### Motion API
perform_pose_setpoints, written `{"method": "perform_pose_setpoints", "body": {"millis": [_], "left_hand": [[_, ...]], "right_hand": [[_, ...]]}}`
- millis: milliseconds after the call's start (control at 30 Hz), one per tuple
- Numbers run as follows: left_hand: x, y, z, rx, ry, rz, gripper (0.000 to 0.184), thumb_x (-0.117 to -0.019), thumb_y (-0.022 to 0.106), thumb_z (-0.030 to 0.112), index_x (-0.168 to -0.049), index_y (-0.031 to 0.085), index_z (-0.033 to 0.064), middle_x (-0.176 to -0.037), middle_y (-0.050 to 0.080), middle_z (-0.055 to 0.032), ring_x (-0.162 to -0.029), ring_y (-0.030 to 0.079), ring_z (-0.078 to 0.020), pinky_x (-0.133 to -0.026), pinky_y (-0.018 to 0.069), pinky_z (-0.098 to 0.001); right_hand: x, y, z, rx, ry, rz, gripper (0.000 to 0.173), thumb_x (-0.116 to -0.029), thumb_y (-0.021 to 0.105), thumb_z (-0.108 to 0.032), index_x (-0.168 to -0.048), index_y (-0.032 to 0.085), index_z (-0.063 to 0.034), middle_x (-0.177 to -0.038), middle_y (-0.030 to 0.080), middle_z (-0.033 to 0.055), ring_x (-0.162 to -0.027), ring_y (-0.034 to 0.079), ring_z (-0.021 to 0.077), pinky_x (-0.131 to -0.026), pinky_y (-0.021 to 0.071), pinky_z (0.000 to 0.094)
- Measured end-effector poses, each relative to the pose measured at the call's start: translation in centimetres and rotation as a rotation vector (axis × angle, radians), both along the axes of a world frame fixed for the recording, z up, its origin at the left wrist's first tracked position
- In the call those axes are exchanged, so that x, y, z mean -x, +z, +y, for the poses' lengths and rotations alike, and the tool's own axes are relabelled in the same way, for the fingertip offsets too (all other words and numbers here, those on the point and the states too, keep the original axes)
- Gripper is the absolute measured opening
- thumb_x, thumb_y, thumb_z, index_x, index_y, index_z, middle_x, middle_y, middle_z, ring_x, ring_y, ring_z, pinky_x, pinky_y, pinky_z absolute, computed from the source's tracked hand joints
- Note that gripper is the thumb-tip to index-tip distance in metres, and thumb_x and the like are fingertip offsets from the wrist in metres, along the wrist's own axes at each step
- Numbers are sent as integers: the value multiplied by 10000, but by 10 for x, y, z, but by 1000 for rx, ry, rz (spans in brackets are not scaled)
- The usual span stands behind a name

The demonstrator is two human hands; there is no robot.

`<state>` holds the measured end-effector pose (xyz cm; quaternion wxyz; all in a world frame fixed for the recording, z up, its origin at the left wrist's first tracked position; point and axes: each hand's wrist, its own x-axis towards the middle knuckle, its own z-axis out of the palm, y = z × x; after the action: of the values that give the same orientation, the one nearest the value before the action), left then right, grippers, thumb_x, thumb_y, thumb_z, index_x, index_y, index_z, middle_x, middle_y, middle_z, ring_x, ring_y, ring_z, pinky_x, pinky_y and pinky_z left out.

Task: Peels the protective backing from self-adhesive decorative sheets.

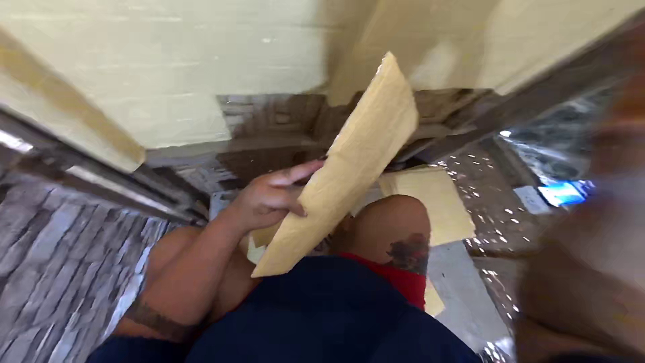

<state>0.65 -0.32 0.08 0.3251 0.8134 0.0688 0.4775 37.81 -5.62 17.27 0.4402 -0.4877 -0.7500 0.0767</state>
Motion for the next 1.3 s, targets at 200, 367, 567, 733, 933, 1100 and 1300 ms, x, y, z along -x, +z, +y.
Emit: {"method": "perform_pose_setpoints", "body": {"millis": [200, 367, 567, 733, 933, 1100, 1300], "left_hand": [[-28, -11, 2, 4, -111, 63, 189, -964, 701, 171, -1098, 744, 299, -1503, 551, 39, -1357, 545, -172, -1107, 497, -392], [-28, -2, 10, 454, -8, -177, 435, -1026, 600, 338, -1454, 534, 294, -1485, 576, 51, -1339, 570, -155, -1100, 497, -324], [-10, -13, 41, 732, -67, -286, 853, -871, 468, 802, -1532, 407, 266, -1242, 719, 30, -1040, 710, -133, -879, 594, -321], [-33, -5, 19, 570, 359, -292, 310, -1000, 621, 141, -1273, 497, 64, -1129, 703, 90, -1053, 687, -62, -957, 586, -288], [-14, -9, 32, 363, 484, -206, 254, -1020, 590, 130, -1245, 553, 19, -1135, 705, 84, -1053, 677, -25, -976, 570, -272], [-9, -14, 27, 270, 588, 79, 287, -1000, 598, 169, -1139, 633, -80, -1031, 707, -50, -939, 658, 8, -877, 570, -244], [-15, -12, 21, 172, 640, 446, 272, -1017, 603, 182, -1219, 691, 22, -1120, 724, -161, -1019, 714, -287, -909, 568, -546]], "right_hand": [[14, -48, 70, 290, 231, 33, 578, -784, 859, -202, -1266, 618, 7, -1070, 723, 73, -950, 689, 67, -864, 587, 286], [-21, -87, 68, 294, -13, 484, 370, -885, 730, -48, -1221, 605, 42, -1029, 724, 70, -906, 705, 90, -843, 606, 308], [-54, -131, 66, 156, -290, 823, 358, -971, 676, -142, -1276, 556, 1, -1037, 719, 80, -914, 715, 147, -842, 613, 362], [-31, -159, 67, 154, -188, 841, 315, -981, 635, -98, -1269, 560, 7, -1054, 716, 66, -940, 709, 131, -863, 609, 353], [-46, -151, 70, 141, -280, 701, 433, -990, 620, -178, -1353, 513, 34, -1271, 622, 140, -1136, 625, 163, -988, 533, 359], [-44, -122, 59, 22, -129, 604, 144, -866, 747, -86, -944, 632, -49, -1248, 644, 68, -1119, 629, 115, -926, 553, 306], [29, -114, 60, 186, 278, 233, 234, -1012, 589, -195, -1078, 748, -36, -1258, 678, 72, -1201, 617, 149, -1033, 520, 339]]}}
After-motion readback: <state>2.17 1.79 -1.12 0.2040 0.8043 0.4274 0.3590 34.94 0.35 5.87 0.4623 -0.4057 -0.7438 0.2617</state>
